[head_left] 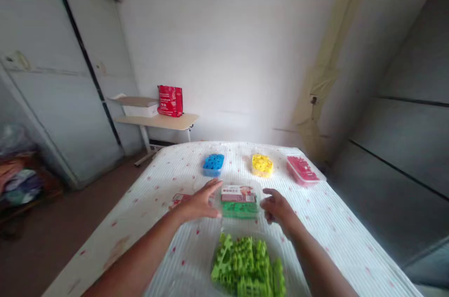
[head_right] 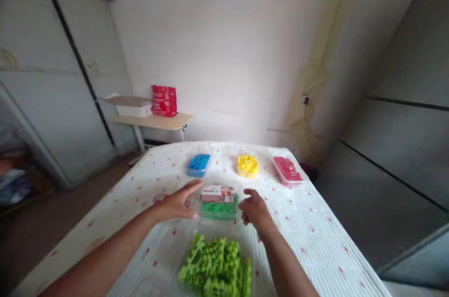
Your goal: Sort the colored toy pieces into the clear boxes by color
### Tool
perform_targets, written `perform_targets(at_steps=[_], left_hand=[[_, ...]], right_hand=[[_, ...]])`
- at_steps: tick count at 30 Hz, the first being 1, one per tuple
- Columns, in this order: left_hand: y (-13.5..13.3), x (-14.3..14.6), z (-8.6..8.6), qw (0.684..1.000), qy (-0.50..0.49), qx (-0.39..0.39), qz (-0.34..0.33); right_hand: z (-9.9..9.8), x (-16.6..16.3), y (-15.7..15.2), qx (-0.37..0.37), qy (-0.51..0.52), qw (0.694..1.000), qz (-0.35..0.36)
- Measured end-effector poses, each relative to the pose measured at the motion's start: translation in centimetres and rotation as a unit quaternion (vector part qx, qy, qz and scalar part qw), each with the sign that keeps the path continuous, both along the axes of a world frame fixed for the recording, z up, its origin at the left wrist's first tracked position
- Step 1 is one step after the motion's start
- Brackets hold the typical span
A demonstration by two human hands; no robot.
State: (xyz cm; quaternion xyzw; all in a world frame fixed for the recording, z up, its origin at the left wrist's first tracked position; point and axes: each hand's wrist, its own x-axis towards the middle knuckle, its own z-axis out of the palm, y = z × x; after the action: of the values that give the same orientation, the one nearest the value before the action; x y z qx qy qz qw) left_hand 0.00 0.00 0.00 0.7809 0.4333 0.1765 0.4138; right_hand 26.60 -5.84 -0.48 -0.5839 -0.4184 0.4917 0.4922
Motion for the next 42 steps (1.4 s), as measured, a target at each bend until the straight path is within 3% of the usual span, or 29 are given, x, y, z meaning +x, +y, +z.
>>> perform_targets(at_steps=[7, 16, 32, 37, 42], left_hand=[[-0.5, 0.1, 0.1, 0.999, -0.031, -0.032, 0.02], [-1.2, 0.8, -0.5, 0.986, -0.107, -0.116, 0.053], [-0.8, 1.0, -0.4, 0.963, -0.202, -0.169, 0.063], [-0.1, 1.7, -0.9, 0.961, -0.194, -0.158, 0.118], [0.5, 3.2, -1.9, 0.963, -0.169, -0.063, 0.199]], right_hand=[[0.3, -0.7, -1.2, -0.052, 0.018, 0.998, 0.006], [-0.8, -0.1, -0.5, -0.097, 0.091, 0.991, 0.029], [-1.2, 0.5, 0.4, -0.119, 0.074, 0.989, 0.055], [-0.3, 0.6, 0.5, -0.127, 0.031, 0.99, 0.049], [0.2, -0.2, 1.0, -0.079, -0.035, 0.996, -0.009]])
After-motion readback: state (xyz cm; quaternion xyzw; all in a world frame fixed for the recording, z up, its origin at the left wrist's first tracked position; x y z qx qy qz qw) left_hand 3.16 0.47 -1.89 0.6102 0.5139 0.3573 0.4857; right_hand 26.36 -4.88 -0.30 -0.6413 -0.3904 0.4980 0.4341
